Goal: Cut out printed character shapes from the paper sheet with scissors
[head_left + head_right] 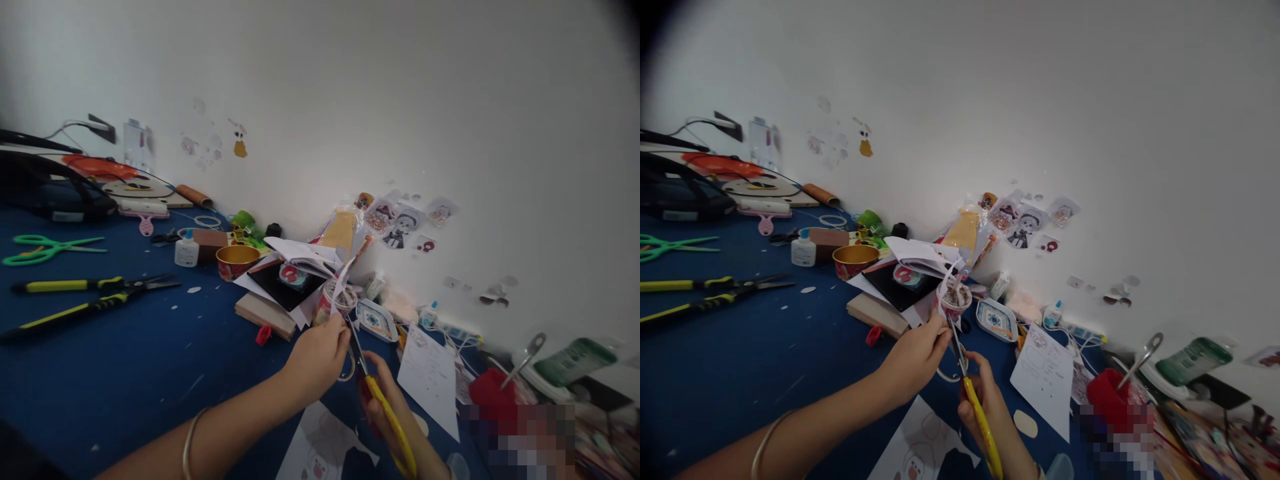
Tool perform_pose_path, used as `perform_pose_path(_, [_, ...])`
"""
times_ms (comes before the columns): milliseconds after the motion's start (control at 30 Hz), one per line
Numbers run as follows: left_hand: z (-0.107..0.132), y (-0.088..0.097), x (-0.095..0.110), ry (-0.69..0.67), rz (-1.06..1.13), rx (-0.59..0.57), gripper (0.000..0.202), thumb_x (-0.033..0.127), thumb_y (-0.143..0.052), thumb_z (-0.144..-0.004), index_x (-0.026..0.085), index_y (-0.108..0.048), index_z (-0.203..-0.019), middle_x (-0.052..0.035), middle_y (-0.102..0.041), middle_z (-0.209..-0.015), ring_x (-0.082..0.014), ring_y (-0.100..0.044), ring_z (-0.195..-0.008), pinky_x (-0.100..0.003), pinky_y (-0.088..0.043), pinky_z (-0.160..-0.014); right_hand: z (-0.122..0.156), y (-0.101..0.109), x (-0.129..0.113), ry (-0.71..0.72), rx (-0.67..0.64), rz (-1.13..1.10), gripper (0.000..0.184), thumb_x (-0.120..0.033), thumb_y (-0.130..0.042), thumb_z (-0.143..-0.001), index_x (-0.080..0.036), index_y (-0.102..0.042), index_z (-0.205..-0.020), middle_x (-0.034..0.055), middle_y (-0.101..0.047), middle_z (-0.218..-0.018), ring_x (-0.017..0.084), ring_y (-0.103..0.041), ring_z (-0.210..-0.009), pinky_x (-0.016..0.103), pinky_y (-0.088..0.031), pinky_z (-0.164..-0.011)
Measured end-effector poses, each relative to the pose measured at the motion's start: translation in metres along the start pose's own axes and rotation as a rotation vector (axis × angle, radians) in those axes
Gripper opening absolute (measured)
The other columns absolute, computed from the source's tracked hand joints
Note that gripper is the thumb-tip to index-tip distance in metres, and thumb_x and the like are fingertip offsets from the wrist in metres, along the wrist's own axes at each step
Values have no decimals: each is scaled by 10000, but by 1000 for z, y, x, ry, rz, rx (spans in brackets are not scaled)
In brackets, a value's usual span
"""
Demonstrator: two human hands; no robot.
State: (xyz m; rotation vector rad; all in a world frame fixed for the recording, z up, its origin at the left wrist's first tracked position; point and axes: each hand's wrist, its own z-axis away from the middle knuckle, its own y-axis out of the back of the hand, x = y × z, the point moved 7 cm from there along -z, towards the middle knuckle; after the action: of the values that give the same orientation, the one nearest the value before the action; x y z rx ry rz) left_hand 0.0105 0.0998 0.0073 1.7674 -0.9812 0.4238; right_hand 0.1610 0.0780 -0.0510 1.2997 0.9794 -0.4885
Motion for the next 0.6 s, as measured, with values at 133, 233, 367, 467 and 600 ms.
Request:
perform_pose_path(133, [1, 1, 1, -9, -34, -3, 204, 245, -242, -907, 217, -399, -780, -11, -573, -677, -169, -554, -607, -253, -325, -551, 0, -1, -8, 8, 2, -18, 845, -754, -360, -697, -192, -278, -1323, 22, -506, -712, 139, -429, -501, 266, -407, -464])
perform_pose_path(233, [0, 1, -2, 12, -41, 14, 189, 240, -246, -903, 218, -401, -795, -11, -569, -672, -177, -552, -609, -259, -308, -548, 1, 0, -12, 25, 23, -24, 855, -769, -378, -672, -195, -311, -1302, 30, -515, -724, 172, -478, -573, 286, -440, -535])
perform_pose_path(367, [-2, 0, -7, 46, -36, 18, 167, 248, -279, -892, 222, -393, -772, 5, -527, -625, -174, -528, -579, -254, -270, -519, 1, 0, -3, 16, 12, -10, 816, -739, -375, -703, -225, -296, -1332, 53, -551, -764, 195, -518, -581, 298, -450, -519])
perform_pose_path(467, [-3, 1, -9, 65, 25, 24, 168, 248, -308, -879, 223, -379, -729, 21, -494, -604, -159, -502, -565, -248, -262, -518, 2, 2, 4, 13, 10, 1, 767, -691, -384, -743, -236, -282, -1352, 83, -584, -852, 199, -542, -589, 303, -464, -523])
perform_pose_path(600, [-5, -1, -15, 80, 177, 46, 190, 236, -349, -848, 218, -364, -659, 39, -453, -590, -137, -465, -570, -236, -278, -528, 3, 4, 6, 31, 29, 18, 725, -636, -420, -767, -249, -274, -1362, 118, -564, -1047, 229, -585, -715, 317, -495, -605])
